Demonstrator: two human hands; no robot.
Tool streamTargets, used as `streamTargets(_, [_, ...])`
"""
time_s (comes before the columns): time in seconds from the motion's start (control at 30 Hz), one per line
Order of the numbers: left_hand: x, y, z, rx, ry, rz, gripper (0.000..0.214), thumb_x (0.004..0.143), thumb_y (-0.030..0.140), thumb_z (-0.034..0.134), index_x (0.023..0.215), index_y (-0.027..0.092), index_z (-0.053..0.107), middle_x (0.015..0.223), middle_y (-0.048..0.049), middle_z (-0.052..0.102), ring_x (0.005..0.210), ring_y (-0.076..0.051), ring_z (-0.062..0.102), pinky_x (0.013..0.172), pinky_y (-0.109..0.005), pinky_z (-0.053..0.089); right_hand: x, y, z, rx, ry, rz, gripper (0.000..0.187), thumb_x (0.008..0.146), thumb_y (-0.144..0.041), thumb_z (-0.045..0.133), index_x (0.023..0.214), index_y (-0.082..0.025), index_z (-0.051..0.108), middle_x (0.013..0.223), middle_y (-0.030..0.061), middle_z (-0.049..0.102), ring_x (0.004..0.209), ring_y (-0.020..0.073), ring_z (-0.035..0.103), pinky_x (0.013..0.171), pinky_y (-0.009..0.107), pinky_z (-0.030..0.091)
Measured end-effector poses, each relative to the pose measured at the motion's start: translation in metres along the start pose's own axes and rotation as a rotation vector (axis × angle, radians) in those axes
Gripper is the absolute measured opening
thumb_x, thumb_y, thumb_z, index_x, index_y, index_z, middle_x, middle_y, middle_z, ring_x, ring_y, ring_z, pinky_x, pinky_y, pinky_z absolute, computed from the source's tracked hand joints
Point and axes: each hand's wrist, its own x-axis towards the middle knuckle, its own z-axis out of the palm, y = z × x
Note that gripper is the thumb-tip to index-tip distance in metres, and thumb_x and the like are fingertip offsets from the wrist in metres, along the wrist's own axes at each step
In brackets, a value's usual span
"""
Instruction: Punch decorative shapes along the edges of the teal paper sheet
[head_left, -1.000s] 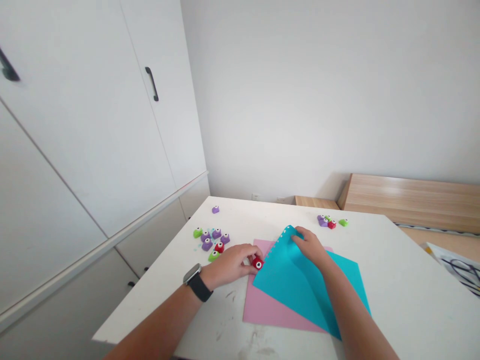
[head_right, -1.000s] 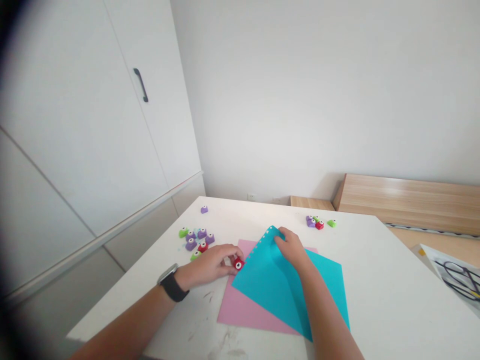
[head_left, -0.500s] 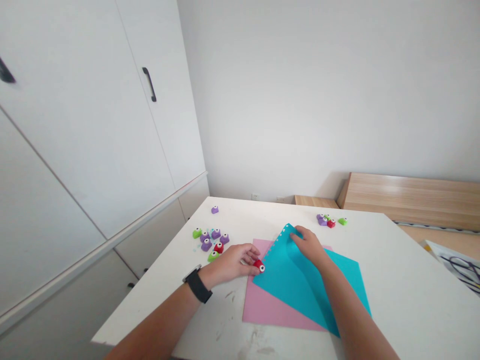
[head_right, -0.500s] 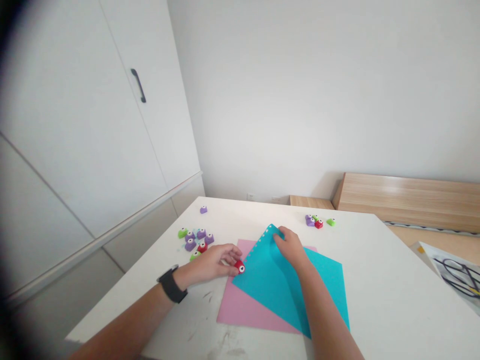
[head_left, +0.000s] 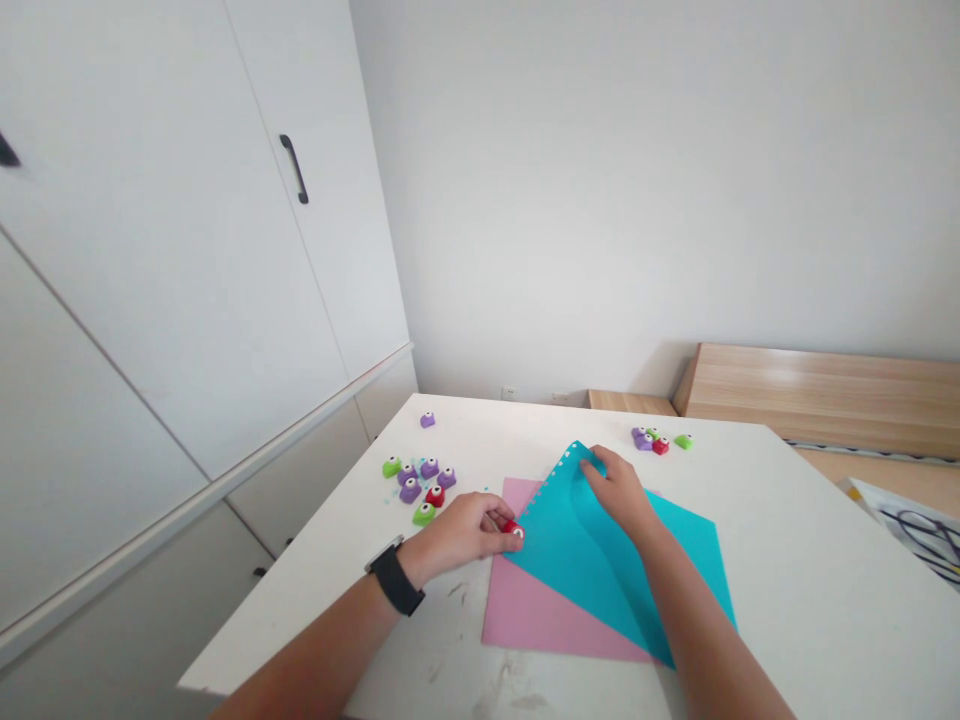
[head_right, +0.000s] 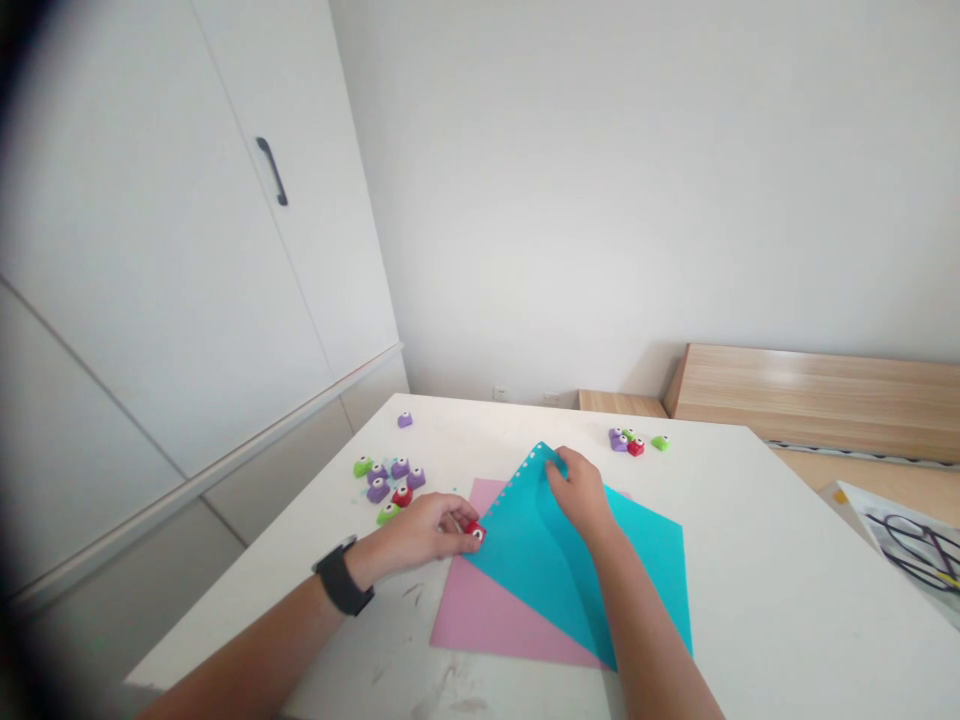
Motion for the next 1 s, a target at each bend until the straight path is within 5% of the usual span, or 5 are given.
streamTargets(0.13, [0.002, -0.003, 0.003, -0.094, -0.037, -0.019, 0.054, 0.067, 0.054, 0.079, 0.103, 0.015, 0.067, 0.079, -0.0063, 0.072, 0.068, -0.020, 0.066, 0.055, -0.026, 0.048, -0.002, -0.005, -0.002, -0.008, -0.016, -0.017, 0.024, 0.089, -0.035, 0.043, 0.088, -0.021, 0.063, 0.089, 0.0048, 0.070, 0.087, 0.0229, 0.064, 0.079, 0.030, 0.044])
streamTargets(0.37, [0.006, -0.004, 0.000, -0.240, -0.069, 0.045, 0.047, 0.069, 0.042, 0.082, 0.103, 0.015, 0.065, 0.096, -0.0090, 0.072, 0.086, -0.018, 0.066, 0.082, -0.034, 0.052, -0.003, -0.006, -0.003, 0.008, 0.014, -0.045, 0.025, 0.090, -0.035, 0.043, 0.093, -0.020, 0.064, 0.094, 0.0064, 0.070, 0.091, 0.0234, 0.064, 0.084, 0.031, 0.044])
streamTargets(1.0, [0.007, 0.005, 0.003, -0.237, -0.066, 0.087, 0.046, 0.076, 0.044, 0.078, 0.109, 0.013, 0.069, 0.102, -0.0111, 0.073, 0.092, -0.020, 0.067, 0.085, -0.033, 0.052, -0.005, -0.011, -0.007, 0.000, 0.072, -0.065, 0.027, 0.092, -0.035, 0.044, 0.099, -0.020, 0.066, 0.102, 0.0088, 0.071, 0.095, 0.0254, 0.064, 0.084, 0.033, 0.045])
